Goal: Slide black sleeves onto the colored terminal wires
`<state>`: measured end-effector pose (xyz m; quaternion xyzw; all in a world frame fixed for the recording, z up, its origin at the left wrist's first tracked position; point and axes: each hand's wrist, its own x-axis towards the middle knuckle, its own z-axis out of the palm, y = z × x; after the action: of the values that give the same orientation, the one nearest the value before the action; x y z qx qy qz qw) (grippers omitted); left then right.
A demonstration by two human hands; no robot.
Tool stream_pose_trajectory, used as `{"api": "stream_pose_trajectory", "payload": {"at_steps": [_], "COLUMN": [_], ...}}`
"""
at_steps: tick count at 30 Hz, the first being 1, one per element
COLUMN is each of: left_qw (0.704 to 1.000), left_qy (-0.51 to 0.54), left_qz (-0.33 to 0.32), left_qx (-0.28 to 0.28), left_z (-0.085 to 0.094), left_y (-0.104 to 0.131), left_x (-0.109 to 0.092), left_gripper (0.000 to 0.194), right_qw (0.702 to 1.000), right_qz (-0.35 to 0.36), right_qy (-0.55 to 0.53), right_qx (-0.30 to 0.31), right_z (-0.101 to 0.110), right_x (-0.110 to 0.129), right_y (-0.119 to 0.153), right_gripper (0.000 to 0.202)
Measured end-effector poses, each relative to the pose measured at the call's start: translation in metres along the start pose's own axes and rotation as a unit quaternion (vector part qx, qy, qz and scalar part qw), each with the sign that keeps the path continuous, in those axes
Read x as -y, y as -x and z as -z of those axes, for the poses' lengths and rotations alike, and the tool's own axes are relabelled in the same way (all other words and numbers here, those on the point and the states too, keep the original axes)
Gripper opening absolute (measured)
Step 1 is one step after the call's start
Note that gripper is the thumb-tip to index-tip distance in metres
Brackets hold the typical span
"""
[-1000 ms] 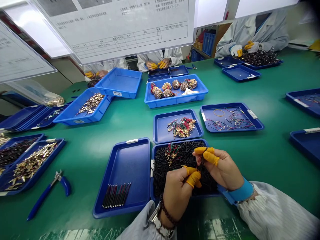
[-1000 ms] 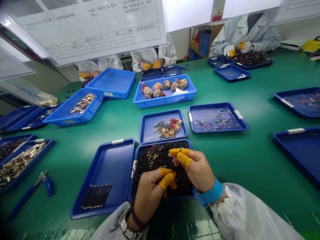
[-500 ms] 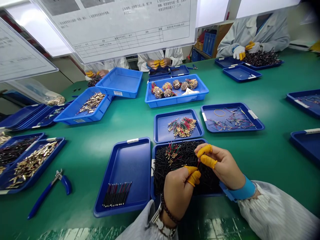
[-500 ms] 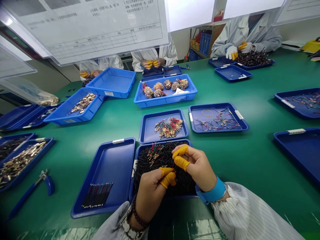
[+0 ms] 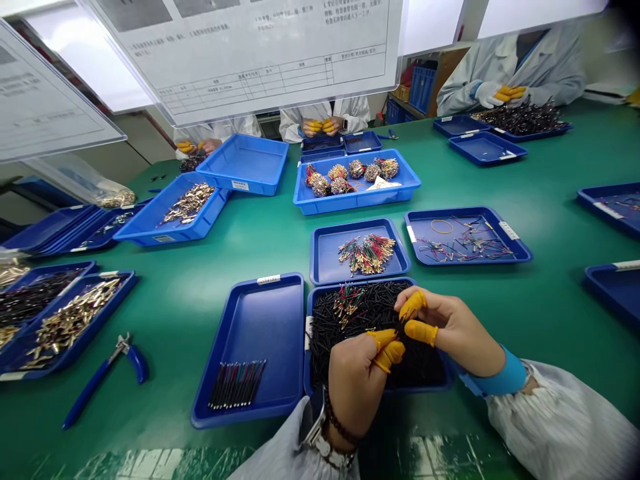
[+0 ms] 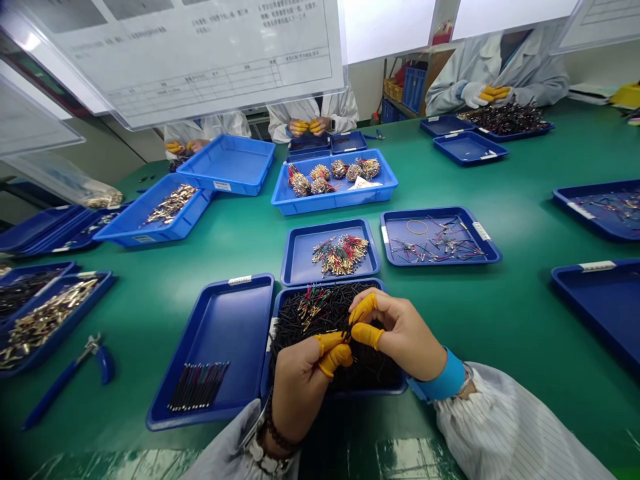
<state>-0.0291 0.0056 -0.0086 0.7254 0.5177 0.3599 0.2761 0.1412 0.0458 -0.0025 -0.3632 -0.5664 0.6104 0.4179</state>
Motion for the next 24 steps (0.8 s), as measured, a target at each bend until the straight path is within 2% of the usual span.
{"api": "stream_pose_trajectory", "payload": {"at_steps": [6, 9, 14, 17, 24], "left_qw": [0.996, 0.993, 0.992, 0.990, 0.990], "left_qy": [-0.052, -0.066, -0.077, -0.087, -0.081], "left_qz": [-0.045, -0.056, -0.071, -0.080, -0.091], "left_qx": [-0.062, -0.082, -0.069, -0.078, -0.073], "left_z": [0.000, 0.001, 0.000, -0.001, 0.000], "left_y": [0.002, 0.002, 0.002, 0.002, 0.002], "left_x": [0.001, 0.000, -0.001, -0.001, 0.000], "left_gripper": [0.034, 0.038, 0.030, 0.026, 0.031], "right_qw": [0.998, 0.997, 0.995, 0.993, 0.988], "right_qz": [0.013, 0.014, 0.008, 0.002, -0.002], "right_qy": [-0.062, -0.072, -0.076, -0.103, -0.150], "right_qx": [-0.007, -0.029, -0.061, -0.058, -0.025], "right_z": [-0.013, -0.017, -0.018, -0.018, -0.021], "right_x": [-0.006, -0.010, -0.012, -0.013, -0.010], "right_y": [0.002, 0.004, 0.003, 0.003, 0.006], "right_gripper": [0.009, 0.009, 0.010, 0.011, 0.009]}}
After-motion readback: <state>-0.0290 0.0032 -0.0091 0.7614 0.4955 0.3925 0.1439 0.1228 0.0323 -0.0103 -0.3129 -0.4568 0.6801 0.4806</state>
